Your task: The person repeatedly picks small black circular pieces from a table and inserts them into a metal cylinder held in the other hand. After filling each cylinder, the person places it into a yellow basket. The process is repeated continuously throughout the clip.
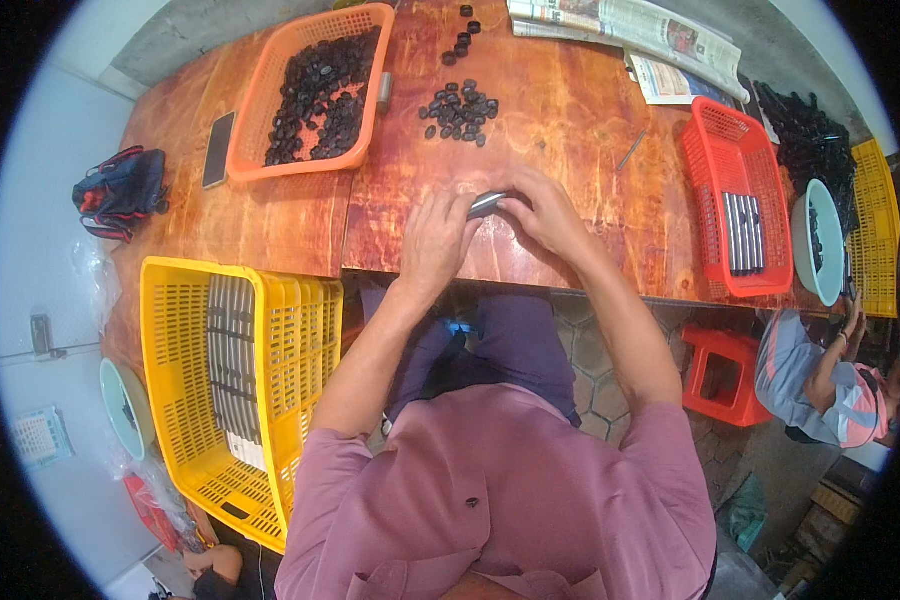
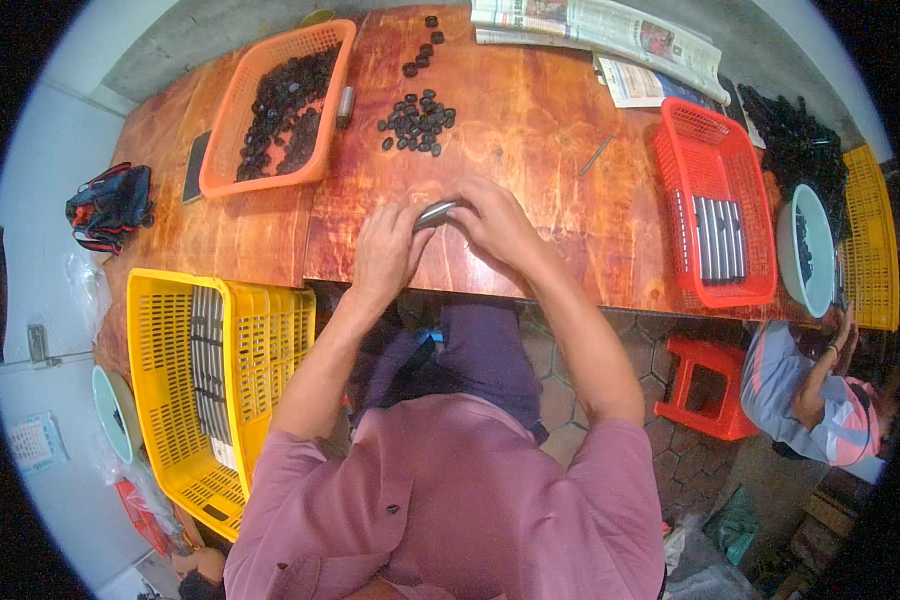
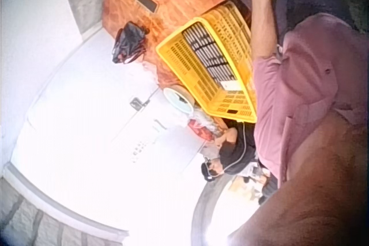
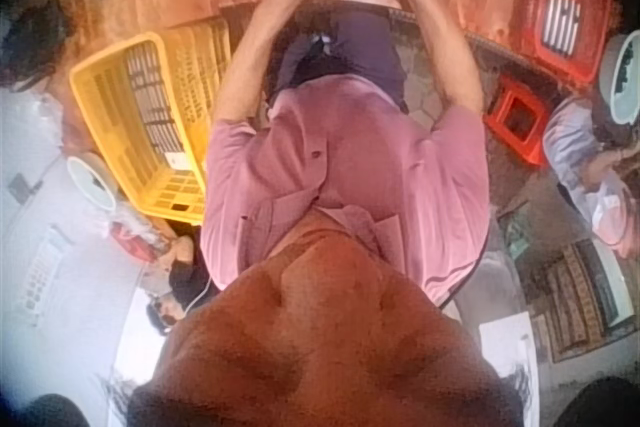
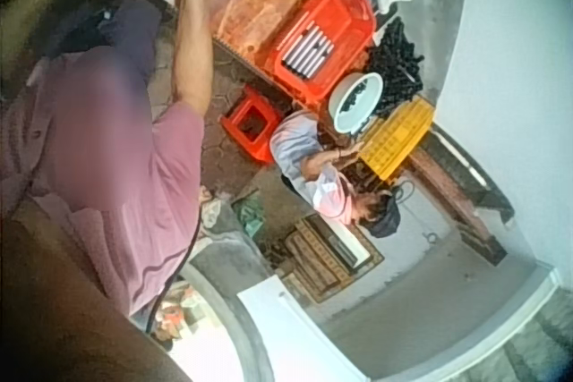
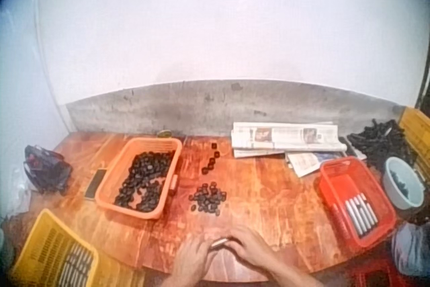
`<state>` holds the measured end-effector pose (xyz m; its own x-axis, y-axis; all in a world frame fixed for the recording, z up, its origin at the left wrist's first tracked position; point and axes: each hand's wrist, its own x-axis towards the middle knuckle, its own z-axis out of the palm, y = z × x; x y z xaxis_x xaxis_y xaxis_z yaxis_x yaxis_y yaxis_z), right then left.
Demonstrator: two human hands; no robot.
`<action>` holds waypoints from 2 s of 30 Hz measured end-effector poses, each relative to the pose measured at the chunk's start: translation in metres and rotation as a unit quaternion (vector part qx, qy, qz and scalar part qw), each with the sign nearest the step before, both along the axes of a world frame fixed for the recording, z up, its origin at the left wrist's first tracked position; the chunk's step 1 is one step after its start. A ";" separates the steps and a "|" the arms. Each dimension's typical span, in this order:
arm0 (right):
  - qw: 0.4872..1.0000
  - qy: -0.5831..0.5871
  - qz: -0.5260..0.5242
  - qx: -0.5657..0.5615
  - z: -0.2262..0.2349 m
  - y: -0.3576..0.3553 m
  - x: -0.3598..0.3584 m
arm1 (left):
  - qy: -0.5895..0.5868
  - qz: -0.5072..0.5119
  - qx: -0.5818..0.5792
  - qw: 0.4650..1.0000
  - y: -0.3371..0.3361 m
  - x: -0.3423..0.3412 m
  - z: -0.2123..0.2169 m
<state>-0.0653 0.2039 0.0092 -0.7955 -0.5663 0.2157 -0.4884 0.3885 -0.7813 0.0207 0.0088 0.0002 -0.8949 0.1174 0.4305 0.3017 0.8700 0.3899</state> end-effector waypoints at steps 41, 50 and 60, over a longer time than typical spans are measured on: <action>0.947 0.181 -0.225 0.142 -0.027 -0.066 -0.025 | -0.020 -0.049 0.049 0.997 -0.014 -0.005 0.001; 0.948 0.182 -0.212 0.154 -0.028 -0.065 -0.021 | -0.032 -0.057 0.074 0.995 -0.017 -0.006 0.004; 0.958 0.163 -0.188 0.142 -0.024 -0.061 -0.016 | -0.007 -0.072 0.050 0.996 -0.017 -0.008 -0.003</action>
